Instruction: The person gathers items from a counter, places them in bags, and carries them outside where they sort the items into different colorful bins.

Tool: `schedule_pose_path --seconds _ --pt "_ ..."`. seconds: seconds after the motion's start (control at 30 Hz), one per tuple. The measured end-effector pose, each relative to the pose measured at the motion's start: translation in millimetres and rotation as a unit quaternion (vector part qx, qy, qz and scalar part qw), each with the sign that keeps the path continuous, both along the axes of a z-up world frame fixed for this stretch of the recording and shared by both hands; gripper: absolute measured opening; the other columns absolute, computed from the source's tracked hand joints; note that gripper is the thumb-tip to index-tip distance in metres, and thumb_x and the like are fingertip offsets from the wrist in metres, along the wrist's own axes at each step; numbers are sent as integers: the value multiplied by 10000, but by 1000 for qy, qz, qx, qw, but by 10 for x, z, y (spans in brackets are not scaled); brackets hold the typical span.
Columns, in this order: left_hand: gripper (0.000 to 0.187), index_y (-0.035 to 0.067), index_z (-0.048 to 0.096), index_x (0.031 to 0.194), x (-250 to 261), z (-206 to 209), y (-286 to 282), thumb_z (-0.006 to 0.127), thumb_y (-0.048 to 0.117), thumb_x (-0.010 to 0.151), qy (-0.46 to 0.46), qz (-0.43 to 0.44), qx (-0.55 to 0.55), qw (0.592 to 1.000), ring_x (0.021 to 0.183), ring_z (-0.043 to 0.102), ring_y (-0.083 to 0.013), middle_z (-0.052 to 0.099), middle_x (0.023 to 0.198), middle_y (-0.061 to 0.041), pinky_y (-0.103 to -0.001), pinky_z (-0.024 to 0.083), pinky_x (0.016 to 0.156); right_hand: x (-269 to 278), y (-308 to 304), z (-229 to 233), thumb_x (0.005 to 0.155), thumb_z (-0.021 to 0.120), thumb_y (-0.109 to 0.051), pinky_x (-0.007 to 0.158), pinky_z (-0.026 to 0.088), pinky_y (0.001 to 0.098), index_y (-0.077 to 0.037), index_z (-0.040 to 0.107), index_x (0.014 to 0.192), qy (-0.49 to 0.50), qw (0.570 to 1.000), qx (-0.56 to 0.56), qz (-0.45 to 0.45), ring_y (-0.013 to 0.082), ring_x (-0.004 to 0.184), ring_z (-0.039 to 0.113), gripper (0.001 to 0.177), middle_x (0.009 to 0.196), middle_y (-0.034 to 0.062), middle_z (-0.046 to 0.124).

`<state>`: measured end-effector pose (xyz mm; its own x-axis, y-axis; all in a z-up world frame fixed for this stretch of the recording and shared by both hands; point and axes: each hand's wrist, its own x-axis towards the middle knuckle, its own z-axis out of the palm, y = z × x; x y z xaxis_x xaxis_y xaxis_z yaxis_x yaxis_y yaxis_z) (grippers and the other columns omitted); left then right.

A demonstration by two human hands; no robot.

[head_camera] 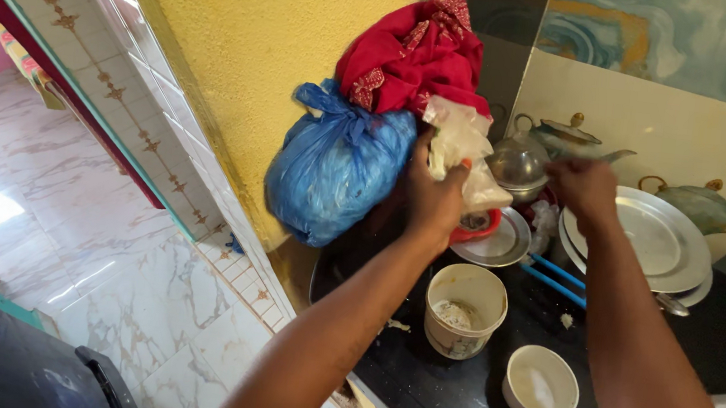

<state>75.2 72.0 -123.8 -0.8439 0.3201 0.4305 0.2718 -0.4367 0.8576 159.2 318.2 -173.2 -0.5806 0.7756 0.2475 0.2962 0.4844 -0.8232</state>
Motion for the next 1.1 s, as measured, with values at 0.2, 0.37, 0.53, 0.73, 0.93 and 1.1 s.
schedule_pose_path --seconds 0.2,0.37,0.53,0.73,0.93,1.1 --pt "642 59 444 1476 110 -228 44 696 9 888 -141 -48 11 989 1208 589 -223 582 1369 -123 -350 492 1011 -366 566 -1270 918 656 -463 932 550 517 -44 785 1114 -299 951 76 -35 447 1091 688 480 1145 259 731" --pt "683 105 406 1507 182 -335 -9 677 41 884 -252 -108 9 962 1138 616 -202 609 1333 -127 -341 531 924 -445 673 -1692 1009 468 -632 994 516 523 -36 723 1251 -307 950 22 -52 461 1179 650 691 1244 285 697" --pt "705 116 368 1530 167 -452 -70 683 76 901 -255 -122 0 959 1141 618 -211 589 1350 -122 -360 554 896 -608 797 -1812 1039 337 -656 1059 463 512 -8 667 1321 -321 946 41 14 494 1238 600 780 1331 327 629" --pt "738 127 333 1541 114 -529 -106 682 86 892 -275 -128 -7 953 1149 626 -241 567 1371 -129 -384 573 853 -716 848 -1980 1060 276 -722 1103 412 484 22 605 1391 -292 955 -24 43 462 1320 545 879 1344 335 623" --pt "744 105 330 1555 66 -608 -88 689 77 904 -249 -124 -1 960 1167 625 -217 578 1378 -142 -355 567 916 -705 737 -2060 1036 299 -707 1064 444 513 -53 559 1472 -207 966 -137 70 418 1257 616 829 1355 284 660" --pt "742 104 331 1552 48 -623 -126 683 78 900 -251 -120 -18 960 1149 626 -213 580 1356 -136 -355 562 908 -608 643 -1939 955 323 -761 1104 353 614 -185 454 1544 -255 922 -292 18 447 1331 515 834 1484 208 522"
